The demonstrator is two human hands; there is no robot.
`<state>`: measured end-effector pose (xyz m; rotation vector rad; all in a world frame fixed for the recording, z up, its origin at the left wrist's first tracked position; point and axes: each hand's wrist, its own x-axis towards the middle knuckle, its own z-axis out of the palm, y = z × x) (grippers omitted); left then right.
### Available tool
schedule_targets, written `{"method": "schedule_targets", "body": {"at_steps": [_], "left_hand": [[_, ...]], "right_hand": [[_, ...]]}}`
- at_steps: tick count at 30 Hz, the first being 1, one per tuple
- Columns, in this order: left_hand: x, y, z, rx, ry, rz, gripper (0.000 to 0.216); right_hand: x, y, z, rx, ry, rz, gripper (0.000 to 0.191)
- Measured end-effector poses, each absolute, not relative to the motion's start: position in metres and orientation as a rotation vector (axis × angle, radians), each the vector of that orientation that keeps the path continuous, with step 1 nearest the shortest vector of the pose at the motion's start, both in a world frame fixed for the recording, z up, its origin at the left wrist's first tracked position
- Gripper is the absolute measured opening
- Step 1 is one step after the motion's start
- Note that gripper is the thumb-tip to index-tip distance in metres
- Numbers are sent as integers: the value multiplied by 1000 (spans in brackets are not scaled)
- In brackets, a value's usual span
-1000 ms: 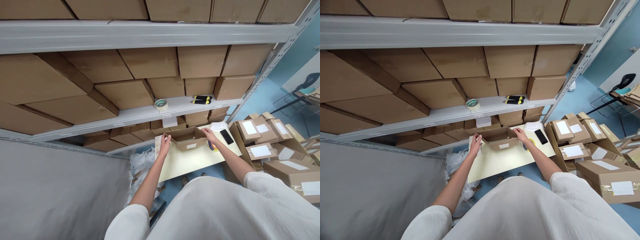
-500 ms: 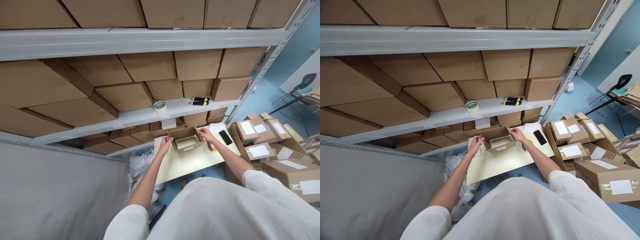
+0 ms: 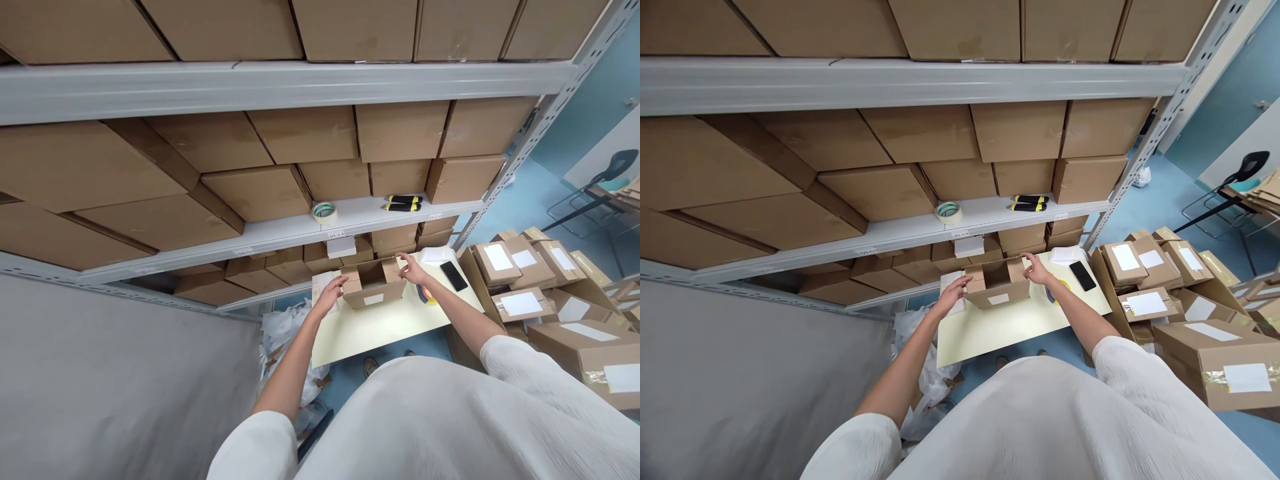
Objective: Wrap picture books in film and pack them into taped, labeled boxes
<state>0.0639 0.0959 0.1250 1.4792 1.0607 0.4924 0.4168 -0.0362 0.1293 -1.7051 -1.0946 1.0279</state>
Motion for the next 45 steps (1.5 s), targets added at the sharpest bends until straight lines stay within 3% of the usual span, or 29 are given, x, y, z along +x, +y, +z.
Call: {"method": "schedule_targets", "body": {"at_steps": [4,7,12,18,25,29,35,45], "left_hand": [[44,94,121,1477,877,375,70],[47,90,117,1426,956,431,74],[75,83,114,1539,1182,666,67],[91,78,117,1951,1078,709,32],[87,73,112,1932,1072,683,38],[87,72,110,1932,1087,660,37],[87,69,111,1948,1118,623,38],[99,76,106,1902,1121,583,51]], "right_hand": [[423,-41,134,-1586,-1087,1114,60],[422,-42,136,-1566,-1037,1213,44],[412,-45,138,-1544,-889,1225,36],[420,-55,131,-1625,-881,1114,35],[455,-98,85,-2233,-799,851,9],[455,-122,50,-2521,-909,926,18],[444,-124,16,-2631,-927,771,37],[439,-127,0,-2549,-770,824,40]]}}
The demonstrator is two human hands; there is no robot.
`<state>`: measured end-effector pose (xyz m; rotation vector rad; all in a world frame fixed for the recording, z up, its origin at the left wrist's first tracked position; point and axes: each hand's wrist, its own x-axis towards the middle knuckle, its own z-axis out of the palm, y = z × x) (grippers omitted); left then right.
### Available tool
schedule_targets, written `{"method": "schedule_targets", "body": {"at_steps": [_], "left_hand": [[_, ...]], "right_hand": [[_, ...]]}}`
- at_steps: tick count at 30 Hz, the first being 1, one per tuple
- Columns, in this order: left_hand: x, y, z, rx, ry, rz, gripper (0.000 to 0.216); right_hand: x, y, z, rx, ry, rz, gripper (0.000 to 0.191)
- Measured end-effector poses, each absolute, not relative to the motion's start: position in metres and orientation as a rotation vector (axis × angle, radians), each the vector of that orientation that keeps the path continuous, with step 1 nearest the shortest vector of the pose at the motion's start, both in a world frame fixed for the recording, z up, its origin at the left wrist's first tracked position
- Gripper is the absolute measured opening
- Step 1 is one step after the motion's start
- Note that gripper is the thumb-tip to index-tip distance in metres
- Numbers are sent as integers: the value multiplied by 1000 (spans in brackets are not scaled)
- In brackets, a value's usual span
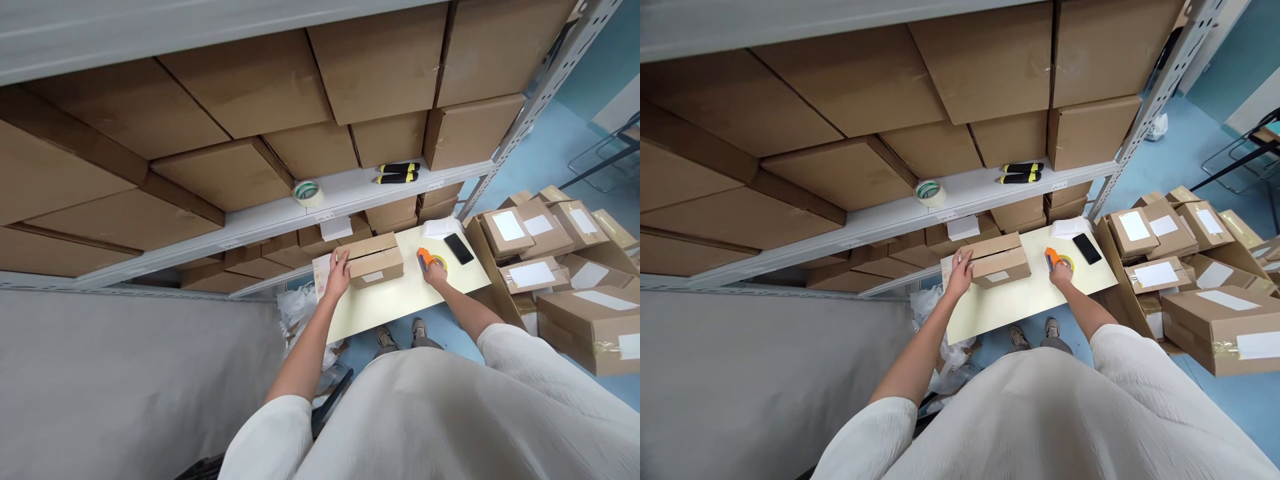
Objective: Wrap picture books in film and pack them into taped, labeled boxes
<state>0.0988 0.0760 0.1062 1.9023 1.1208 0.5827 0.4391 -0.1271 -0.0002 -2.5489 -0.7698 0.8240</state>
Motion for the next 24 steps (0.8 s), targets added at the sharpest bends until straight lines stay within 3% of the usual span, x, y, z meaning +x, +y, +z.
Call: {"method": "schedule_targets", "body": {"at_steps": [14,20,24], "left_hand": [[115,80,103,1859,1084,533,54],[117,80,101,1958,1124,464,54],[117,81,101,1974,1140,425,54]], "right_hand": [[431,-130,24,-2732,-862,851,44],[436,-145,68,-2666,-863,848,39],[453,-157,118,-2308,-837,876,37]]}}
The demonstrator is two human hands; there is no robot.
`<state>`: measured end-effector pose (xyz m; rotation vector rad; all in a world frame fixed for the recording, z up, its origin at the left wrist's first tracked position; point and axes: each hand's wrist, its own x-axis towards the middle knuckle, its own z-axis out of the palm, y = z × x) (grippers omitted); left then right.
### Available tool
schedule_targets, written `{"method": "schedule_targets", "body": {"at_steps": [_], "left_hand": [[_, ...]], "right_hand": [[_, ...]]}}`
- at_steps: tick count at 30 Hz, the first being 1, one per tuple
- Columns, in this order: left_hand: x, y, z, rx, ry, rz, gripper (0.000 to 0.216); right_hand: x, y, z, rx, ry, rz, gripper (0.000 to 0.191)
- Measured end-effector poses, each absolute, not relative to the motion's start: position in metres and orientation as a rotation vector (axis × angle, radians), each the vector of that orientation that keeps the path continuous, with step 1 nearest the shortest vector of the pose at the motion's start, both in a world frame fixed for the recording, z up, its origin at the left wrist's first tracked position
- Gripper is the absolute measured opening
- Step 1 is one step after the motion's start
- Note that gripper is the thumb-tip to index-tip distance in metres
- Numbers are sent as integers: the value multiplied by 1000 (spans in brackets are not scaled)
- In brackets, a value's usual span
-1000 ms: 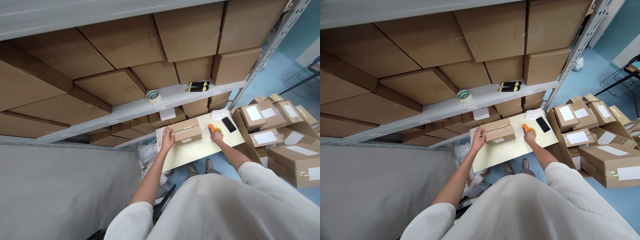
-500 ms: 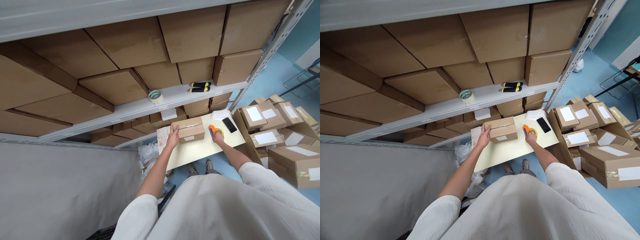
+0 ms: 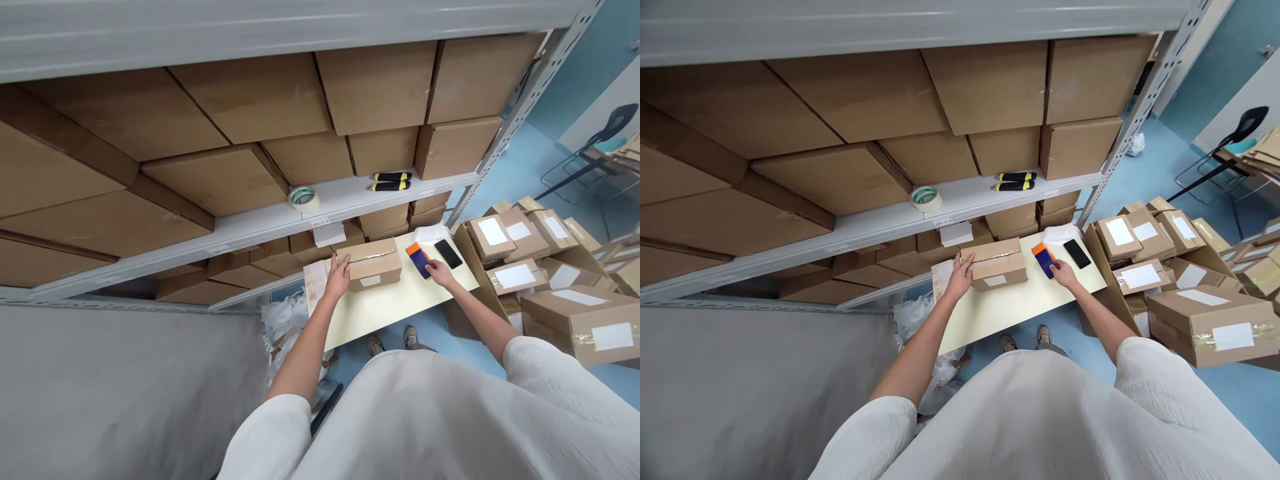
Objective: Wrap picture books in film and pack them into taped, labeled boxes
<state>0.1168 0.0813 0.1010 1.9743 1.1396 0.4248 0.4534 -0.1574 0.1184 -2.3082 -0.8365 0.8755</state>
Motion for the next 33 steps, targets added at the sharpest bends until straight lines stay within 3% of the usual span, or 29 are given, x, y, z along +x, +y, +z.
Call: {"method": "schedule_targets", "body": {"at_steps": [6,11,15,24,30,33], "left_hand": [[119,72,99,1964,1177,403,55],[122,70,98,1953,1174,425,56],[121,71,99,1922,1150,461,55],[120,66,103,1937,1163,433,57],[120,69,104,1966,1154,408,57],[119,70,106,1966,1155,397,57]], "right_hand": [[467,-136,212,-1758,-817,1137,42],[453,-80,256,-1680,-1081,1325,34],[434,-35,263,-1765,-1382,1409,27],[422,0,261,-1958,-1844,1152,26],[426,-7,262,-1887,-1975,1172,52],[425,-8,256,-1932,-1994,1050,51]]}}
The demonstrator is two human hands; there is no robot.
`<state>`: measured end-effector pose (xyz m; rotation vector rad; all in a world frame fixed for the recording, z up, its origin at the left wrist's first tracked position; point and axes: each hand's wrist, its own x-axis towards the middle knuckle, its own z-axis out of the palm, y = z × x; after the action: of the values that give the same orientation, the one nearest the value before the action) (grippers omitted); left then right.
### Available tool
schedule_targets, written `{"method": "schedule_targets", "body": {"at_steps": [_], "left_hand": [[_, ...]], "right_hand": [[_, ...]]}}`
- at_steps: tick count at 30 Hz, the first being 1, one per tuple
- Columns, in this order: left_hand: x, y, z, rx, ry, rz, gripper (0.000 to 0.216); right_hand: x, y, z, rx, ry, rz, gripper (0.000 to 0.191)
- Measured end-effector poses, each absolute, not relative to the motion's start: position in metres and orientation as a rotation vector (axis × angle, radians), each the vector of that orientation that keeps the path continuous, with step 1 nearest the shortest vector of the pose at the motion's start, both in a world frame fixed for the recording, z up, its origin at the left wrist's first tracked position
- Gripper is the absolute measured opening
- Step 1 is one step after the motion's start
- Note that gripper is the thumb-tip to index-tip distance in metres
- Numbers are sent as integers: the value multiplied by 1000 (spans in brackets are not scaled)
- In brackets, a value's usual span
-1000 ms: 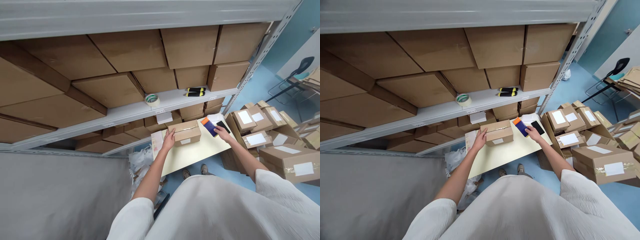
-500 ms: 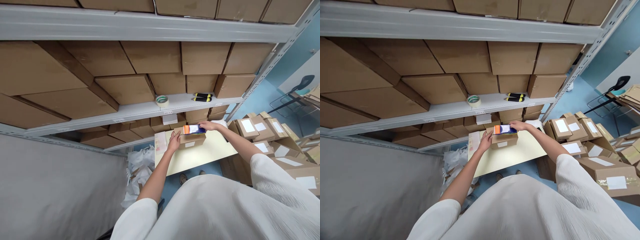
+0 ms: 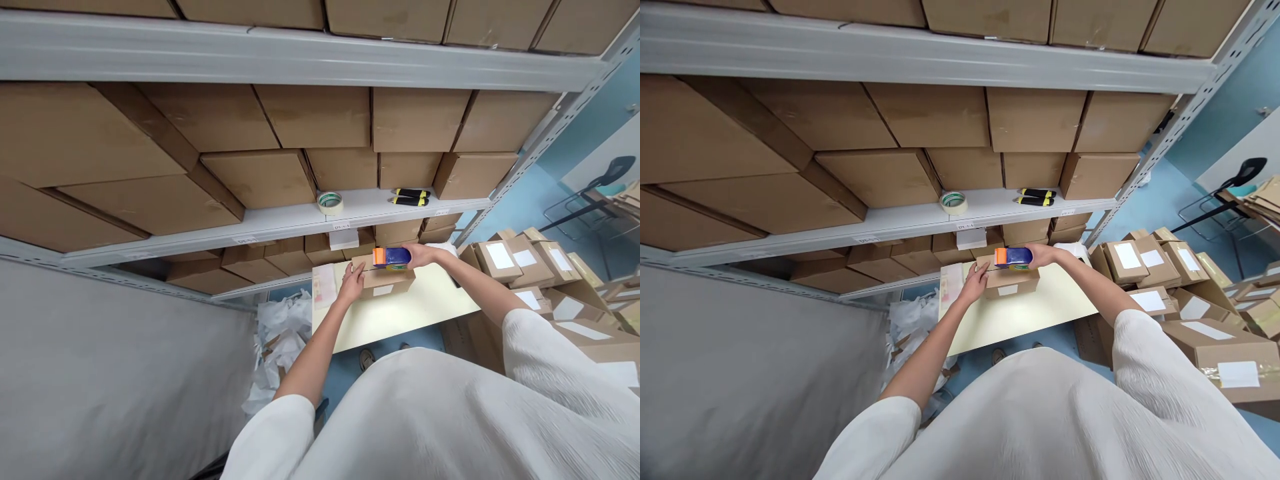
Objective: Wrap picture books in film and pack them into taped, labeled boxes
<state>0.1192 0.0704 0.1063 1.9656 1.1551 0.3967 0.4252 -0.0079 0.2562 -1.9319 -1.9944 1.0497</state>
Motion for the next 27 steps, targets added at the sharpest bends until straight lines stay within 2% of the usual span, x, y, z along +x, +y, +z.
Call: {"method": "schedule_targets", "body": {"at_steps": [4,10,19,27], "left_hand": [[119,74,116,1989,1183,422,56],[132,84,146,1849,1174,668,34],[157,83,166,1555,933,602,29],[162,88,177,1603,1059,524,13]], "right_hand": [[426,-9,252,-1962,-2000,972,49],[427,-8,254,-1963,-2011,984,50],[424,-9,258,-1939,-1996,989,53],[421,-11,264,-1939,-2008,1009,51]]}}
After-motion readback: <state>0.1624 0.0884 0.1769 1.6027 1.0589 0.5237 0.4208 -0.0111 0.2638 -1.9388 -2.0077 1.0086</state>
